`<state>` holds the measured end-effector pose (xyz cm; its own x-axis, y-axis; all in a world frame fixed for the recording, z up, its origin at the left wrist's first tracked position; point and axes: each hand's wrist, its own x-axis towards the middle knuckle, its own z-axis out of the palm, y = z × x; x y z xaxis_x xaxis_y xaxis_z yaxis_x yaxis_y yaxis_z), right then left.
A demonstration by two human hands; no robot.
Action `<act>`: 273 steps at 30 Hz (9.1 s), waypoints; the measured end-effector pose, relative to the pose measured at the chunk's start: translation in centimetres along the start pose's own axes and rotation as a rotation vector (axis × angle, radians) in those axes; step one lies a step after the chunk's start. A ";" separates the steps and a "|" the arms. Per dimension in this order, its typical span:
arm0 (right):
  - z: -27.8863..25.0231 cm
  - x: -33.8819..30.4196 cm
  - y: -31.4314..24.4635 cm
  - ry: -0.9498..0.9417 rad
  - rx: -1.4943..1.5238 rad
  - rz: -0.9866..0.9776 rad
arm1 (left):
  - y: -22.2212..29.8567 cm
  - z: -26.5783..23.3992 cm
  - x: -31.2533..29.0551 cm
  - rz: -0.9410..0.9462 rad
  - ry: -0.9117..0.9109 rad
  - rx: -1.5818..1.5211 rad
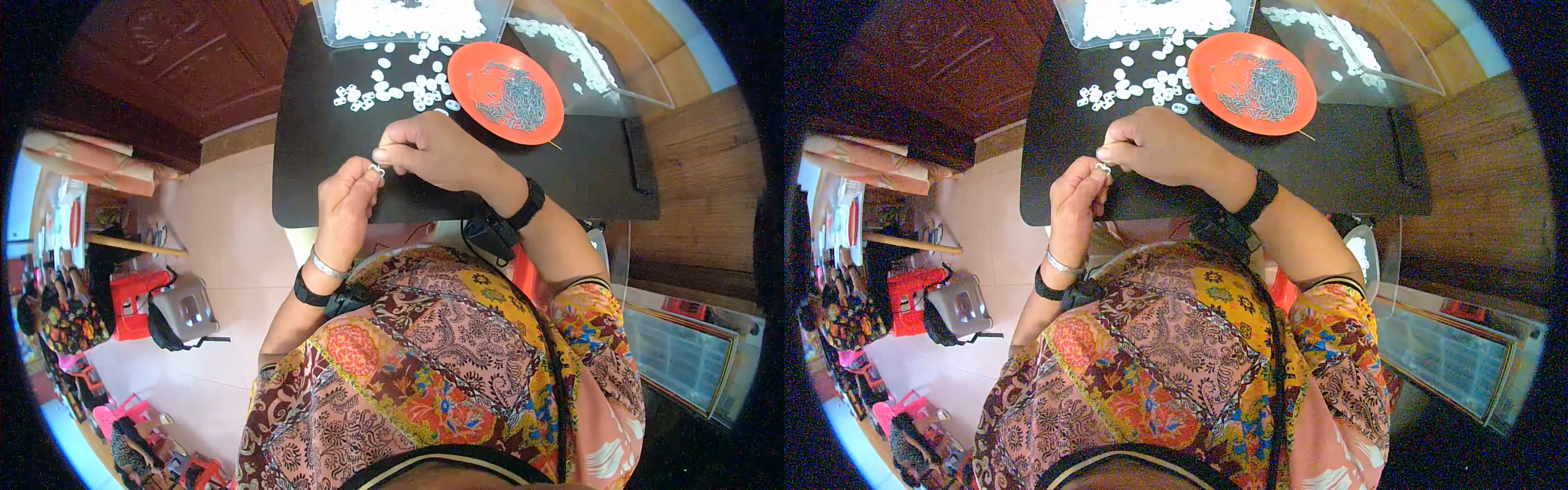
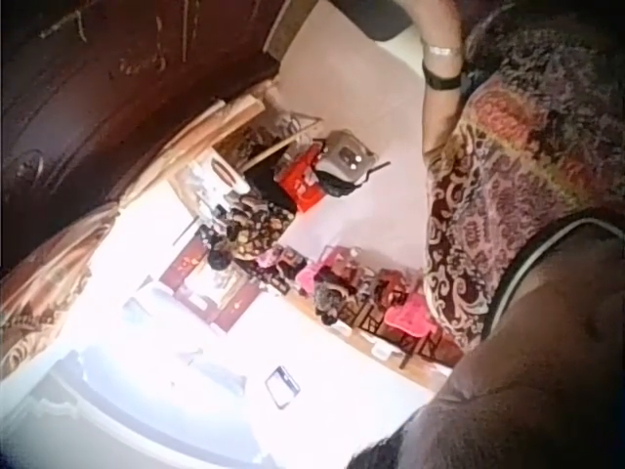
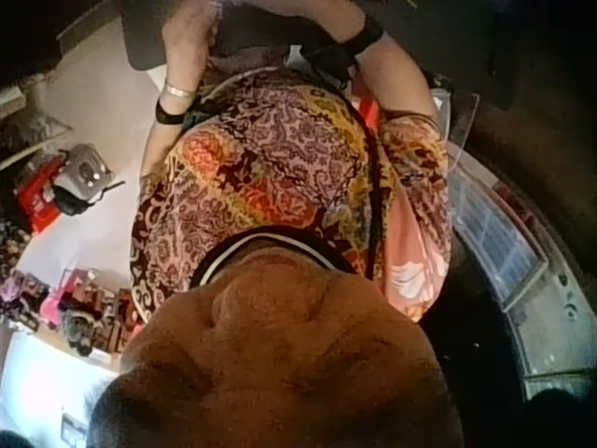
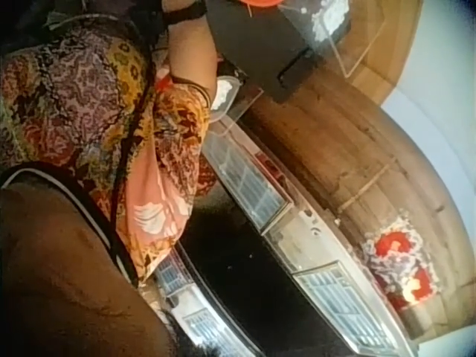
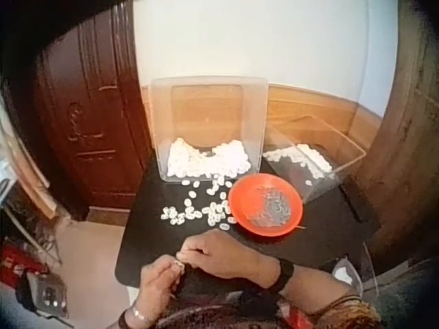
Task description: Assembling small white plastic components by manually inserting metal pins into them.
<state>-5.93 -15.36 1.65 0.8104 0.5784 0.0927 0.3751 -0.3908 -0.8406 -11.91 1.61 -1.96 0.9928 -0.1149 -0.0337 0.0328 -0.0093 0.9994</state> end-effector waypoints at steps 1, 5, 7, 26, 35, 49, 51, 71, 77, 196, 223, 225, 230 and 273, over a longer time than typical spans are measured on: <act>0.0 0.0 0.1 0.005 -0.009 0.006 | 0.0 0.0 0.0 -0.003 -0.001 0.000; 0.2 0.0 0.4 0.040 -0.005 0.013 | 0.1 0.0 -0.1 -0.031 0.015 -0.001; 0.3 0.0 0.3 0.028 -0.023 0.008 | 0.1 0.0 -0.1 -0.032 0.020 -0.005; 1.6 -0.3 0.5 0.061 -0.181 -0.122 | -0.4 0.3 -0.4 0.001 0.061 -0.099; -1.6 1.8 -0.9 0.170 -0.462 -0.073 | -0.8 -1.0 0.7 -0.038 0.045 -0.103; -1.5 7.3 3.9 0.185 -0.919 0.050 | -1.6 -1.6 0.8 -0.014 0.064 -0.309; -1.4 7.6 4.2 0.185 -0.943 0.036 | -1.5 -1.5 0.8 -0.016 0.059 -0.319; -1.3 8.3 4.3 0.091 -0.869 -0.038 | -1.6 -1.5 0.8 0.023 0.039 -0.315; -1.5 6.5 3.0 0.133 -0.624 -0.051 | -1.4 -1.7 0.8 -0.003 0.056 -0.316; 3.7 -1.7 1.3 0.366 -0.152 -0.378 | -1.2 0.2 0.2 0.015 0.021 -0.266; 3.9 -1.6 1.2 0.368 -0.192 -0.438 | -1.5 0.3 0.0 0.060 0.072 -0.233; 4.1 -1.7 0.9 0.370 0.020 -0.300 | -1.7 0.4 0.0 0.080 0.092 -0.226; 3.9 -1.9 0.9 0.298 0.107 -0.208 | -1.6 0.3 -0.2 0.092 0.075 -0.244; 4.5 -1.5 1.4 0.433 -0.089 -0.402 | -2.2 0.9 -0.3 0.243 0.147 0.019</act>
<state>-8.65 -13.50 -2.09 0.6995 0.3566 0.6193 0.7118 -0.2704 -0.6483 -12.35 0.80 -4.17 0.9775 0.0294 0.2090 -0.2086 -0.0177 0.9779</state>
